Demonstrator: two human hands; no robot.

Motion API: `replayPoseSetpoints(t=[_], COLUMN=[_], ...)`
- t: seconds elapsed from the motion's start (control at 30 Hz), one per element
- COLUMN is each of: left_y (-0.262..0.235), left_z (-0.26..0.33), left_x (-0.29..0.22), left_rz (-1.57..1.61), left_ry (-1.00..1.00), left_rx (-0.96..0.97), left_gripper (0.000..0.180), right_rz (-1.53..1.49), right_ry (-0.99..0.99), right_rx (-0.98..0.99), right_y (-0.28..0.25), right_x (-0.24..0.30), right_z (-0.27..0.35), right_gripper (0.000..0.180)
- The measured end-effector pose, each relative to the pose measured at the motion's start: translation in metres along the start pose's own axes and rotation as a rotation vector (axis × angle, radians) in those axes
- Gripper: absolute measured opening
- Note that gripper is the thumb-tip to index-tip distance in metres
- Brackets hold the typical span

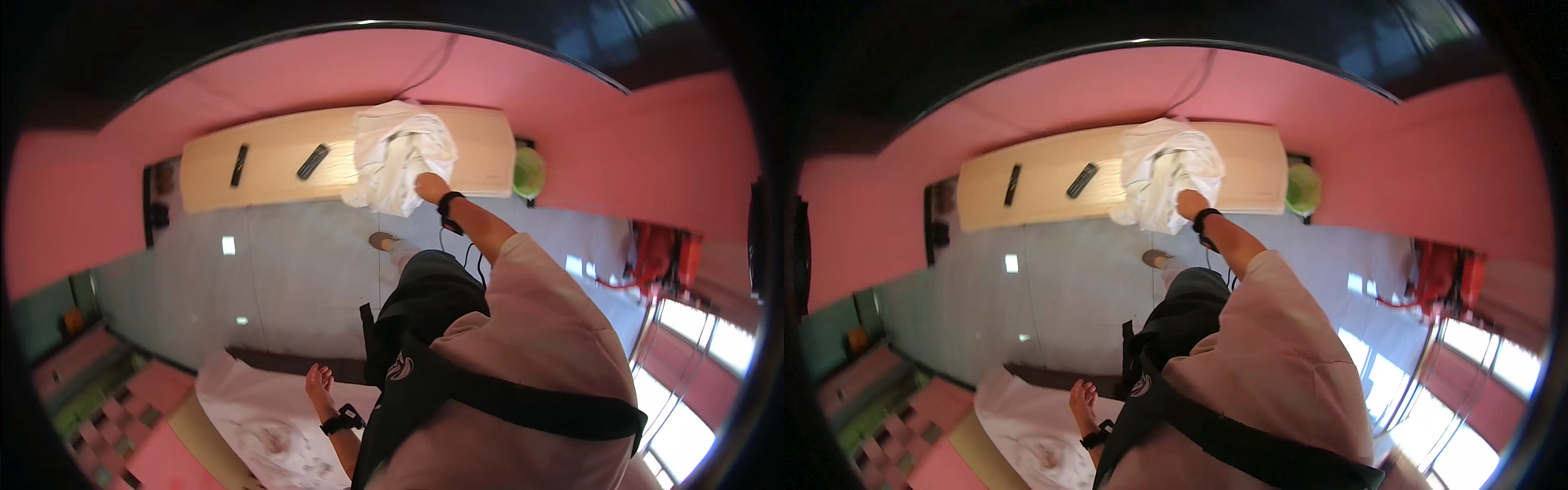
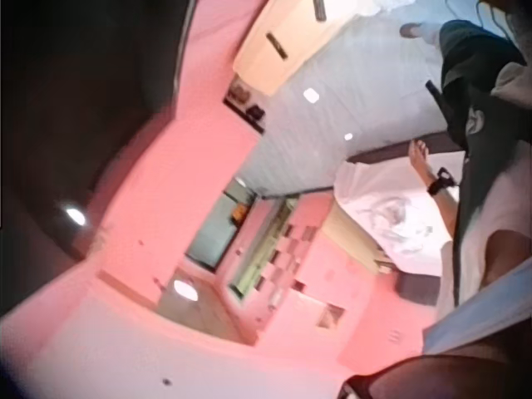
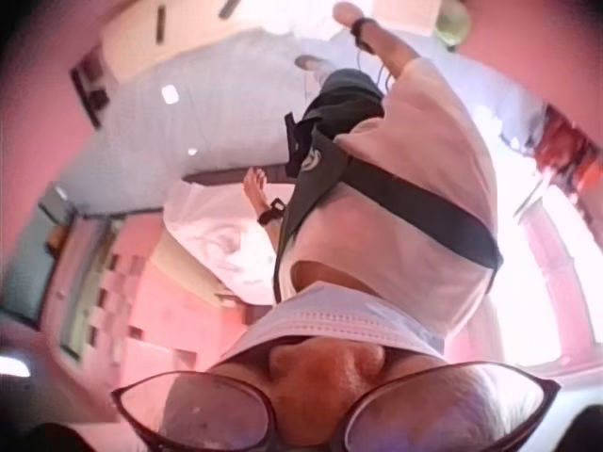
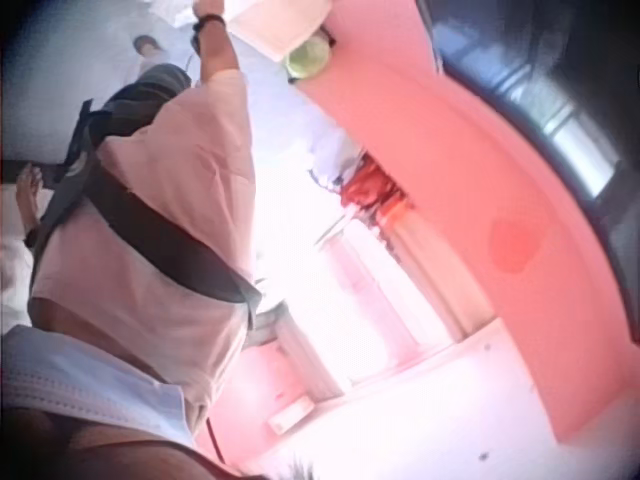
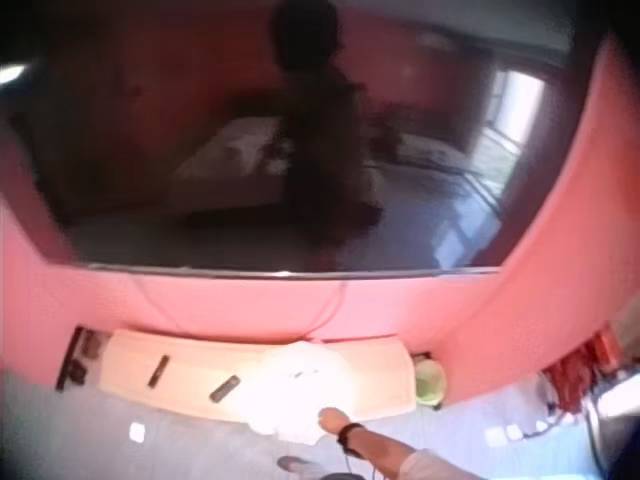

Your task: The person removes pillowcases from pillows and pulls a duvet cover off a duvet by hand.

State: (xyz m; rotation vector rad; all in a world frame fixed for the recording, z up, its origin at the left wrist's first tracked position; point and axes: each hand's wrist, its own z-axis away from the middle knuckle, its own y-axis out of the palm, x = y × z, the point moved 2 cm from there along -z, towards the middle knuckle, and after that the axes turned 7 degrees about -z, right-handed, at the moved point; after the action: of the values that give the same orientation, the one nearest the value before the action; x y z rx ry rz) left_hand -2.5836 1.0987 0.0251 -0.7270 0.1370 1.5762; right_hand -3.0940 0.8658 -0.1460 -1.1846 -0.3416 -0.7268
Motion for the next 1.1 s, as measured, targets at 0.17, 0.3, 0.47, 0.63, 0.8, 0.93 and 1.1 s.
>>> replayPoseSetpoints(t=[0.17,0.3,0.47,0.63,0.8,0.93,1.1], left_y=[0.009,0.037,0.184,0.337,0.503,0.564,0.601], left_z=[0.133,0.173,0.338,0.443,0.441,0.4,0.365], left_x=[0.161,0.292,0.514,0.574,0.527,0.45,0.389], left_rz=[0.4,0.676,1.162,1.635,1.896,2.119,2.439], left_ry=[-0.048,-0.086,-0.47,-0.71,-0.856,-0.818,-0.631], left_rx=[-0.379,-0.509,-0.901,-1.171,-1.223,-1.264,-1.283], left_gripper=[0.031,0.029,0.026,0.029,0.024,0.023,0.022], right_rz=[0.427,0.608,0.17,0.293,0.552,0.703,0.929], right_ry=[-0.528,-0.983,-0.511,-0.722,-0.904,-1.116,-1.286], right_rx=[0.449,0.395,0.918,1.242,1.524,1.717,1.819], right_y=[0.065,0.115,0.236,0.325,0.355,0.396,0.406], right_x=[0.016,0.003,0.098,0.175,0.171,0.15,0.112], right_z=[0.011,-0.026,0.118,0.295,0.44,0.527,0.665], right_gripper=[0.027,0.02,0.014,0.014,0.015,0.017,0.019])
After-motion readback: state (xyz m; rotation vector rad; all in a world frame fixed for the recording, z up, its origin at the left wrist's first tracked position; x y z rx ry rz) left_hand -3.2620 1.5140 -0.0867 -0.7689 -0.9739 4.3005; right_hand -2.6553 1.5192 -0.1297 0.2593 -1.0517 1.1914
